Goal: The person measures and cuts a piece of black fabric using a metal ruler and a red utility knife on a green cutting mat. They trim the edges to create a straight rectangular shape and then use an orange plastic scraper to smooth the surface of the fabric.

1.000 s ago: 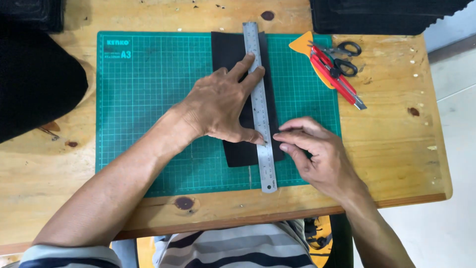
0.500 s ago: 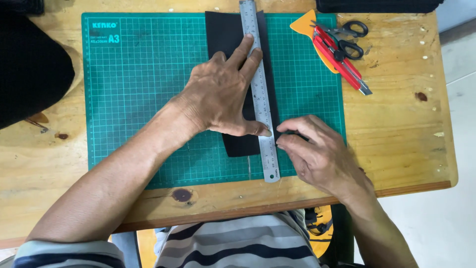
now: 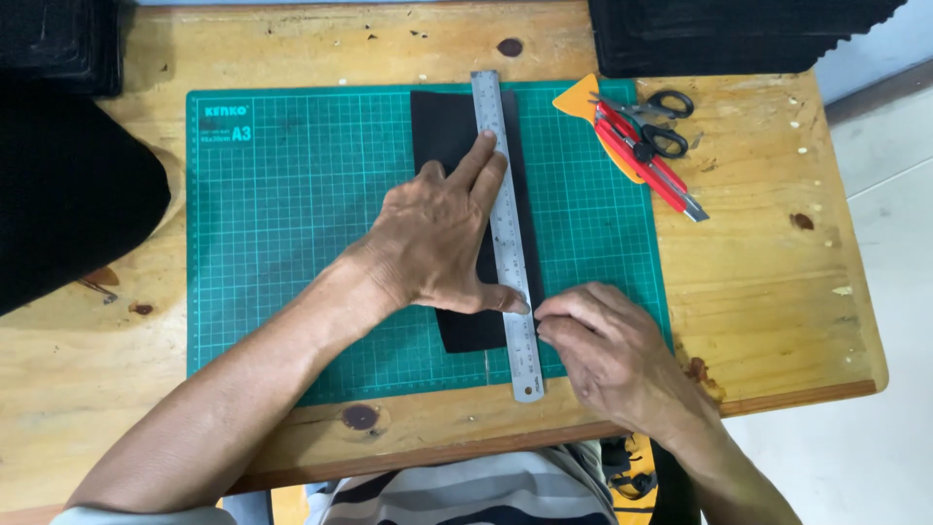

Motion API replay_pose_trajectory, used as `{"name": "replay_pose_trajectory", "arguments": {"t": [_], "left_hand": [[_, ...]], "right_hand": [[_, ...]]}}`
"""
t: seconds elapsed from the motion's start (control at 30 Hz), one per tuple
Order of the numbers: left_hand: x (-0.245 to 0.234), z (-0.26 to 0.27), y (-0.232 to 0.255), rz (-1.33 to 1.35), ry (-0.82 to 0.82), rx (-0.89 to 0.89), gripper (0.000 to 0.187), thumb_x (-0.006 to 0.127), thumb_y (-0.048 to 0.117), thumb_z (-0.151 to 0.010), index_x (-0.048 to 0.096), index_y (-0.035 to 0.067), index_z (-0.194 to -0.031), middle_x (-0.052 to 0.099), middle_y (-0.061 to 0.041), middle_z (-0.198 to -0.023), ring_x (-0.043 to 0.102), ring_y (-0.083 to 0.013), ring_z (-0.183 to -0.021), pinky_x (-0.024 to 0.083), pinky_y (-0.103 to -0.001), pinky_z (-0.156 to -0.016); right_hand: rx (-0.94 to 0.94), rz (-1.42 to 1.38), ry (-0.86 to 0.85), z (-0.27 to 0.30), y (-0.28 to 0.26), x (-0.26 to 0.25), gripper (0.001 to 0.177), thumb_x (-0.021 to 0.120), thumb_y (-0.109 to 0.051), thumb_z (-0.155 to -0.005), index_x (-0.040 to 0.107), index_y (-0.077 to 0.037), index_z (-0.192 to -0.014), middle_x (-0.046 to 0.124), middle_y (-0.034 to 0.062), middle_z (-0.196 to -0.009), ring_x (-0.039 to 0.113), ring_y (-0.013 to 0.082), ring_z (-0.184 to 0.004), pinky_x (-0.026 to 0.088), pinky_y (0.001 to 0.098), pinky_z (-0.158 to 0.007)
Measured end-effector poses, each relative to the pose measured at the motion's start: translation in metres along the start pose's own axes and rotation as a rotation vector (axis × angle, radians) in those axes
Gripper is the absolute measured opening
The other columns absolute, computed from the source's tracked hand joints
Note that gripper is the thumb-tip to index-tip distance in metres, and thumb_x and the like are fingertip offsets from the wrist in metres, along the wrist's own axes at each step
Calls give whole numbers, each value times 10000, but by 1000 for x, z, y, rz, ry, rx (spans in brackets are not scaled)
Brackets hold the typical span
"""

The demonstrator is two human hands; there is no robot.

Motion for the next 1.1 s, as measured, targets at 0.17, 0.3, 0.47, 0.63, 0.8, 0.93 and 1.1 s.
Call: {"name": "replay_pose_trajectory", "arguments": {"t": [0.17, 0.3, 0.47, 0.63, 0.8, 0.93, 1.1], "left_hand": [[-13, 2, -1, 30, -103, -27, 1436, 692, 942, -678, 36, 121, -1656, -57, -75, -1756, 524, -372, -1152, 577, -469, -846], [-8, -2, -7, 80, -109, -29, 1353, 743, 845, -716, 47, 177, -1665, -42, -7, -1764, 504, -378, -1238, 536, -481, -940], [-12, -4, -6, 88, -114, -26, 1373, 798, 812, -692, 67, 160, -1654, -15, -5, -1765, 530, -383, -1224, 536, -492, -932], [-16, -6, -10, 121, -100, -5, 1303, 788, 806, -705, 162, 109, -1610, 32, -29, -1765, 549, -326, -1299, 576, -499, -878], [3, -17, -17, 76, 81, 107, 1316, 874, 826, -648, 315, 42, -1544, 235, -173, -1689, 490, -419, -1269, 482, -533, -986], [3, -16, -19, 163, 106, 129, 1304, 911, 785, -639, 320, 24, -1517, 184, -208, -1686, 403, -447, -1388, 414, -540, -1072], [-3, -11, -18, 182, 21, 105, 1286, 901, 762, -669, 259, 55, -1530, 10, -269, -1716, 425, -452, -1353, 470, -525, -1017]], "right_hand": [[62, -45, 68, -1, 0, 0, 54, 645, 50, -936, 675, 9, -952, 663, 136, -1032, 639, 278, -845, 505, 381, -729], [80, -52, 88, -2, 1, 1, 42, 656, 37, -936, 689, 10, -938, 667, 132, -1041, 635, 266, -840, 510, 364, -703], [69, -60, 61, -3, 4, -1, 56, 647, 43, -940, 691, 9, -945, 656, 142, -1035, 614, 264, -823, 505, 360, -702], [85, -67, 16, -5, 6, -5, 36, 672, 7, -930, 690, -22, -943, 655, 113, -1044, 626, 256, -853, 531, 371, -730], [231, -210, -257, -28, 10, -29, 258, 641, -279, -977, 745, -59, -1062, 713, 74, -1124, 698, 243, -1014, 547, 388, -869], [268, 30, -66, -69, 51, -17, 194, 672, -136, -968, 699, 19, -1083, 690, 167, -1141, 701, 272, -900, 582, 393, -816], [390, 160, 136, -132, 121, 11, 195, 767, -1, -902, 677, 27, -1073, 744, 198, -1089, 744, 250, -808, 641, 376, -791]]}}
Point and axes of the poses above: each hand's wrist, its own z-axis away from the middle knuckle, its own x-axis out of the palm, y = z × x, the point moved 2 cm from there along -z, towards the middle knuckle
